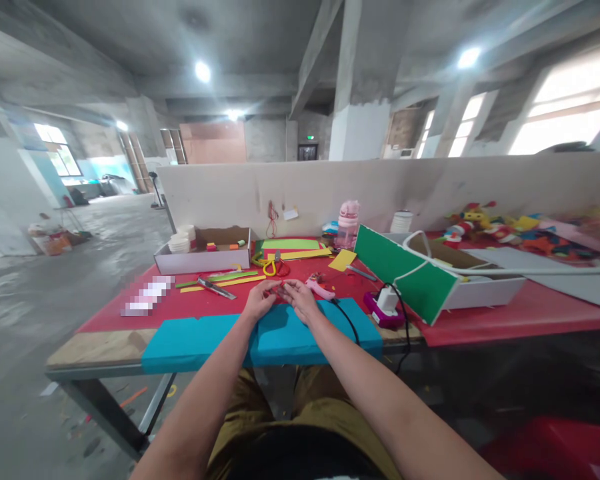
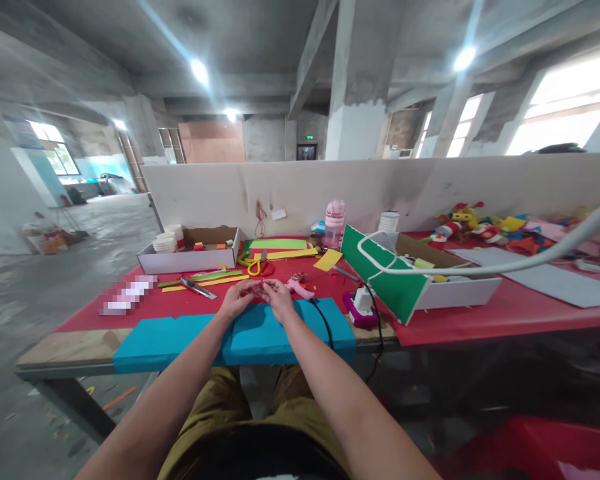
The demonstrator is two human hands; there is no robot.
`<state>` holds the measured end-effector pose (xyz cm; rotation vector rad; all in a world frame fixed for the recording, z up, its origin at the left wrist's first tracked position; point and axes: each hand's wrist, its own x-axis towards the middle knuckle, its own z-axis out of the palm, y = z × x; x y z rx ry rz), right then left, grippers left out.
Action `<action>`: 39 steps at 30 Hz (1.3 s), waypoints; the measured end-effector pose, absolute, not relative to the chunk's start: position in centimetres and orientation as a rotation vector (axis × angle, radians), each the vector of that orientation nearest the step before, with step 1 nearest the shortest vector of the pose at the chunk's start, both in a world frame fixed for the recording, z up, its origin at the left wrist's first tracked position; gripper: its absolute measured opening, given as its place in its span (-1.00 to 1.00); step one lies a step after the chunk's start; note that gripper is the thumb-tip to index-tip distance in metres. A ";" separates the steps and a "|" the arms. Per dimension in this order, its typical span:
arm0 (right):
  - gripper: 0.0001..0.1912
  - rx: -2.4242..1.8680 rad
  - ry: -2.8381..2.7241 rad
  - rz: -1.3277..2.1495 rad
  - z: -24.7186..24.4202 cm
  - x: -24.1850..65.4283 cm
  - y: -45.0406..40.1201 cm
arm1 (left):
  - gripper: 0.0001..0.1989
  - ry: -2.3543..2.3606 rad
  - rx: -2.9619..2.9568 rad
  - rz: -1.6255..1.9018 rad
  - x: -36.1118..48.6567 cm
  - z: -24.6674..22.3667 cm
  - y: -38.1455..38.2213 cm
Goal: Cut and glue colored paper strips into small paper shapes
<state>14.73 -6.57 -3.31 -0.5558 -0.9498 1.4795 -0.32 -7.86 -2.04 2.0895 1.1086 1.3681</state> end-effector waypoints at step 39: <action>-0.65 -0.759 -1.292 1.218 -4.0 13.8 -7.0 | -0.75 1.335 2.005 1.380 0.3 -1.8 -8.6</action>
